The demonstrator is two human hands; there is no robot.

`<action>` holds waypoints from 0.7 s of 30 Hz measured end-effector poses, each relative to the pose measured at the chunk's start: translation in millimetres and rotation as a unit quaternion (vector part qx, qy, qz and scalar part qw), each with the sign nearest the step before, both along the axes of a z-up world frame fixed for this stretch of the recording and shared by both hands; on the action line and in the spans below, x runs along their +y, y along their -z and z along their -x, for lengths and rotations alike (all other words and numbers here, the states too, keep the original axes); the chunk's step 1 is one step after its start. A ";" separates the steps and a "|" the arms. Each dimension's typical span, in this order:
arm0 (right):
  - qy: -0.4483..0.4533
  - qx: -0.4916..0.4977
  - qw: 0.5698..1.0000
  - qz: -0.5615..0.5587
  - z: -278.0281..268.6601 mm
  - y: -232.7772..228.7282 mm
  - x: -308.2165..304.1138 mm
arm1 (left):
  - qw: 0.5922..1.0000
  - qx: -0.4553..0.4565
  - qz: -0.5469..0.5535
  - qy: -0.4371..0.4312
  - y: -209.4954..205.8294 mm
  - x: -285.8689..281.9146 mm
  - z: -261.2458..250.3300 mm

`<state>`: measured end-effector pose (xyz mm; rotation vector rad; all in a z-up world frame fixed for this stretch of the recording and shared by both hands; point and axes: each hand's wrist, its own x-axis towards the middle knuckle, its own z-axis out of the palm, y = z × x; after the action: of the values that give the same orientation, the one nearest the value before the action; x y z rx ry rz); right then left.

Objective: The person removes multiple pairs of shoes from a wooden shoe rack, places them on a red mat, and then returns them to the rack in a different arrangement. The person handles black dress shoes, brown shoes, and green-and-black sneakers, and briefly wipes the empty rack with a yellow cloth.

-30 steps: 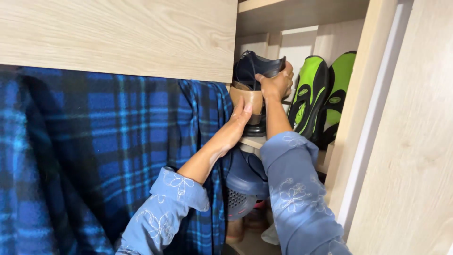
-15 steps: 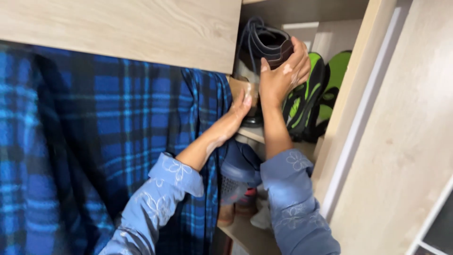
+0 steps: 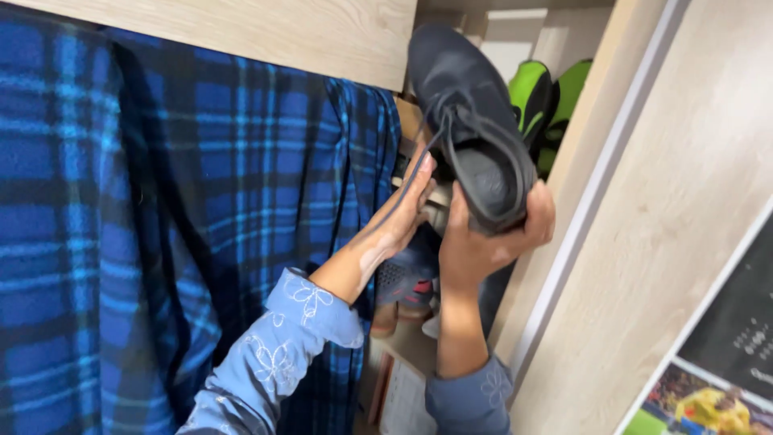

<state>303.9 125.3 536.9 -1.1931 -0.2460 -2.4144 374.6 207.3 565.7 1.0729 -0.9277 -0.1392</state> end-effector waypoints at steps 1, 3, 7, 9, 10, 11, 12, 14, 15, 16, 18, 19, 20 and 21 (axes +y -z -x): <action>0.001 0.002 1.000 -0.004 5.0 11.5 -1.6 | 1.000 0.002 -0.004 0.001 3.2 -0.3 12.7; -0.062 0.010 0.998 0.005 15.1 34.5 -4.3 | 0.997 0.027 0.042 0.051 9.4 -0.6 37.8; -0.035 0.026 0.999 0.009 33.8 67.1 -14.9 | 0.989 0.033 0.071 0.126 48.0 -15.7 38.5; 0.032 0.011 0.999 0.012 40.8 79.7 -20.3 | 0.982 0.059 0.092 0.153 60.9 -19.4 50.3; 0.031 0.015 0.999 0.014 44.2 86.0 -21.8 | 0.982 0.063 0.094 0.153 65.5 -20.0 57.0; -0.021 0.017 0.999 0.028 47.6 92.2 -23.2 | 0.977 0.075 0.101 0.170 69.8 -20.7 63.7; -0.073 0.019 0.996 0.041 51.0 98.7 -25.0 | 0.972 0.087 0.108 0.188 74.2 -21.7 70.4; -0.032 0.041 0.998 0.024 61.4 108.8 -28.0 | 0.976 0.073 0.114 0.172 82.8 -20.3 80.3; 0.009 0.054 0.998 0.009 65.4 112.8 -29.9 | 0.979 0.052 0.118 0.156 85.7 -19.9 84.4; 0.010 0.057 0.998 0.009 69.3 118.6 -32.8 | 0.979 0.055 0.119 0.156 91.4 -22.7 88.5; 0.012 0.070 0.997 0.002 74.3 131.0 -39.2 | 0.977 0.056 0.138 0.153 102.8 -28.9 94.7; 0.012 0.073 0.997 0.000 78.5 138.9 -40.9 | 0.977 0.058 0.137 0.152 111.1 -31.5 97.4; 0.009 0.077 0.997 -0.004 82.6 148.6 -43.5 | 0.977 0.062 0.138 0.147 121.2 -34.9 100.0; 0.006 0.083 0.997 -0.009 88.0 161.6 -46.3 | 0.978 0.068 0.138 0.143 134.6 -38.7 103.7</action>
<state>215.9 79.0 375.3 -1.3811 -0.1654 -2.3070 270.9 168.7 431.1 0.6629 -0.9426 -0.3083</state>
